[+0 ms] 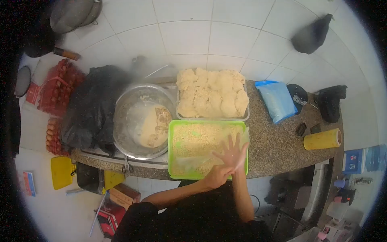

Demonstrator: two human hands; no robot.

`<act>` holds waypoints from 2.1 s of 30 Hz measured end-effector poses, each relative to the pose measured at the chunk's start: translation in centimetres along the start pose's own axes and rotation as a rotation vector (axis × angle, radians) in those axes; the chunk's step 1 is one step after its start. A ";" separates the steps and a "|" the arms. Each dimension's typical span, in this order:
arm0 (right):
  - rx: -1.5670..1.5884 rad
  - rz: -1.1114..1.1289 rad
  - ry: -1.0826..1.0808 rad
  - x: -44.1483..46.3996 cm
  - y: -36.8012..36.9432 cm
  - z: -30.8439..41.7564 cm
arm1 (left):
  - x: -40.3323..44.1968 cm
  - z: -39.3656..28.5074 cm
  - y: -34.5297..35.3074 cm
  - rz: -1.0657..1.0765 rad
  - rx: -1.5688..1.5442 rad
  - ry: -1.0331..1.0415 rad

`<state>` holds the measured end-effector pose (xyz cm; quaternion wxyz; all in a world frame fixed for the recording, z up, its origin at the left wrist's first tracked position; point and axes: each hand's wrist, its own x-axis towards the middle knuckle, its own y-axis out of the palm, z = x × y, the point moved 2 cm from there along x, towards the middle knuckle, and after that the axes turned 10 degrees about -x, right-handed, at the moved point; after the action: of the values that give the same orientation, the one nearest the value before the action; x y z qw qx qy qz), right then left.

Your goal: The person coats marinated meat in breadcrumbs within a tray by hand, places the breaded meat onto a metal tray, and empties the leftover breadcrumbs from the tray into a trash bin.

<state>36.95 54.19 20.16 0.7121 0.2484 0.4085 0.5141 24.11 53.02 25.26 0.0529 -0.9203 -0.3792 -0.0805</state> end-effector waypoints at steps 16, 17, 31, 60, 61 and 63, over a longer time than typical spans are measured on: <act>-0.526 -0.261 0.017 -0.8 -2.5 8.4 | -5.8 2.8 -10.5 -0.200 0.834 -0.344; -0.551 -0.268 0.040 -0.9 -2.8 8.2 | -6.4 3.3 -10.7 -0.196 0.890 -0.358; -1.553 0.232 -0.133 -1.4 0.6 3.0 | -3.0 3.9 -10.1 -0.538 -0.238 -0.448; -1.272 0.232 -0.157 -1.0 1.4 0.5 | -1.5 -3.9 -5.9 -0.876 0.055 0.151; -1.232 0.345 -0.356 -0.9 0.9 0.0 | -1.1 -5.8 -4.7 -0.679 -0.011 0.053; -1.271 0.441 -0.509 -1.5 1.5 0.0 | -1.1 -2.9 -4.0 -0.334 -0.020 -0.182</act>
<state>35.94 53.31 21.83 0.6717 -0.0252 -0.2080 0.7106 20.24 54.65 28.03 -0.0048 -0.8486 -0.5289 -0.0086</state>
